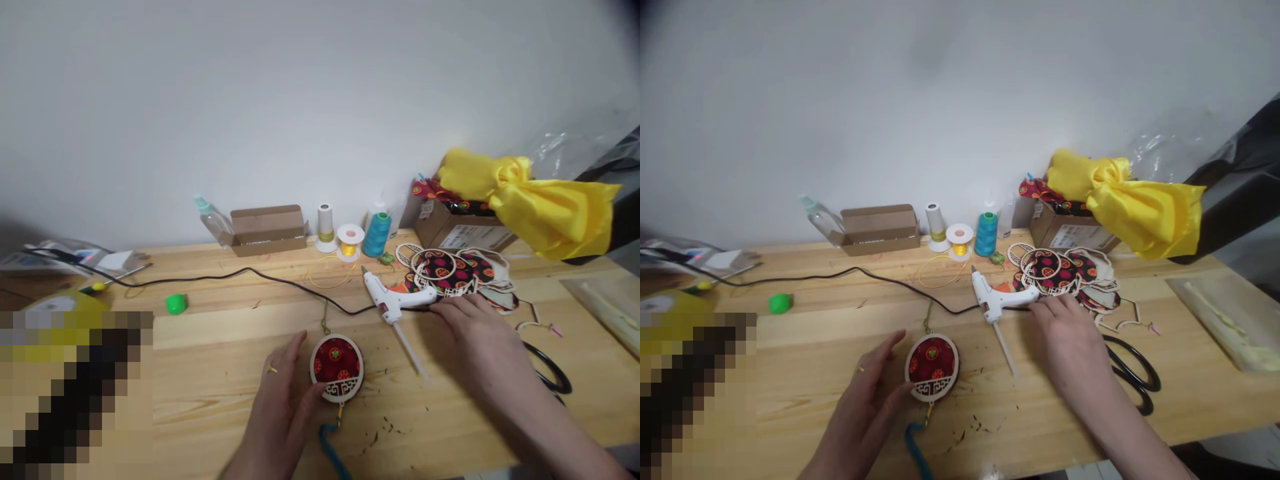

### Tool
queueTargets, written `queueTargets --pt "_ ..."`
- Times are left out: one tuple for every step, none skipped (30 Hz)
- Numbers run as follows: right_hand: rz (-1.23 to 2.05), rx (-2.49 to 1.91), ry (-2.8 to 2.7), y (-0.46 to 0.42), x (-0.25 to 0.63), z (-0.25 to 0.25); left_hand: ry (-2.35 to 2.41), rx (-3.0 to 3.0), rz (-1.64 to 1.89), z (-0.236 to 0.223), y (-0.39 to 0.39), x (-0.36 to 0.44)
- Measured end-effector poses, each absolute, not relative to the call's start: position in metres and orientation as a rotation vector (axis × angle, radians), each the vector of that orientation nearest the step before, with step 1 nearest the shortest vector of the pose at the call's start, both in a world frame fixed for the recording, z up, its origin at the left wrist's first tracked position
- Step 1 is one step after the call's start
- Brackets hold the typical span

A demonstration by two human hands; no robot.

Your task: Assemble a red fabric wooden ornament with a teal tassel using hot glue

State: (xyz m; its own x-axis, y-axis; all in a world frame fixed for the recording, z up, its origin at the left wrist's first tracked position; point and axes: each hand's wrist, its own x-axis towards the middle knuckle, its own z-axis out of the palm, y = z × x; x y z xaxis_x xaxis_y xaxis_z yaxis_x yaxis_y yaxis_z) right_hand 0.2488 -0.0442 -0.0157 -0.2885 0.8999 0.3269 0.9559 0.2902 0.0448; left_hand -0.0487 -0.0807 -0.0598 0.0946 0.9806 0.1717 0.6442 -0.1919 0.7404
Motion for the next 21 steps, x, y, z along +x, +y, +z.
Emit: queueTargets --pt "-0.388 -1.724 -2.333 -0.046 0.253 -0.017 1.593 1.884 0.931 -0.062 -0.081 -0.048" --pt "-0.43 -1.741 -2.336 -0.048 0.255 -0.018 1.594 1.877 0.942 -0.063 -0.081 -0.048" --pt "-0.467 -1.758 -2.33 -0.049 0.257 -0.02 1.596 1.869 0.948 -0.064 -0.081 -0.048" --pt "-0.491 -1.768 -2.326 -0.051 0.258 -0.022 1.601 1.861 0.95 -0.065 -0.081 -0.048" --pt "-0.504 -1.778 -2.321 -0.052 0.257 -0.025 1.604 1.853 0.948 -0.065 -0.081 -0.048" --pt "-0.505 -1.783 -2.321 -0.053 0.256 -0.027 1.605 1.847 0.946 -0.065 -0.081 -0.048" --pt "-0.496 -1.781 -2.327 -0.054 0.253 -0.028 1.607 1.844 0.946 -0.064 -0.08 -0.048" --pt "-0.483 -1.775 -2.338 -0.054 0.251 -0.029 1.608 1.846 0.946 -0.062 -0.08 -0.049" --pt "-0.468 -1.763 -2.356 -0.055 0.248 -0.029 1.602 1.857 0.937 -0.061 -0.079 -0.05" --pt "-0.464 -1.747 -2.362 -0.055 0.247 -0.029 1.59 1.876 0.919 -0.059 -0.079 -0.051" --pt "-0.464 -1.734 -2.366 -0.056 0.246 -0.028 1.576 1.897 0.89 -0.058 -0.078 -0.052" --pt "-0.465 -1.725 -2.367 -0.057 0.246 -0.027 1.569 1.912 0.86 -0.058 -0.078 -0.053" --pt "-0.462 -1.726 -2.359 -0.058 0.247 -0.026 1.569 1.919 0.839 -0.058 -0.078 -0.053" --pt "-0.452 -1.74 -2.339 -0.059 0.248 -0.026 1.579 1.914 0.831 -0.059 -0.078 -0.054" --pt "-0.434 -1.76 -2.315 -0.06 0.25 -0.026 1.589 1.906 0.836 -0.06 -0.078 -0.054" --pt "-0.41 -1.777 -2.292 -0.061 0.252 -0.025 1.595 1.9 0.854 -0.062 -0.078 -0.054" --pt "-0.381 -1.783 -2.269 -0.063 0.252 -0.025 1.596 1.897 0.874 -0.063 -0.078 -0.053" --pt "-0.351 -1.771 -2.242 -0.064 0.252 -0.026 1.592 1.9 0.893 -0.064 -0.078 -0.053" --pt "-0.31 -1.746 -2.222 -0.067 0.25 -0.026 1.589 1.902 0.905 -0.065 -0.078 -0.052" --pt "-0.261 -1.709 -2.206 -0.069 0.246 -0.025 1.599 1.893 0.91 -0.065 -0.079 -0.052" --pt "-0.206 -1.665 -2.191 -0.071 0.24 -0.025 1.603 1.89 0.901 -0.064 -0.079 -0.052"
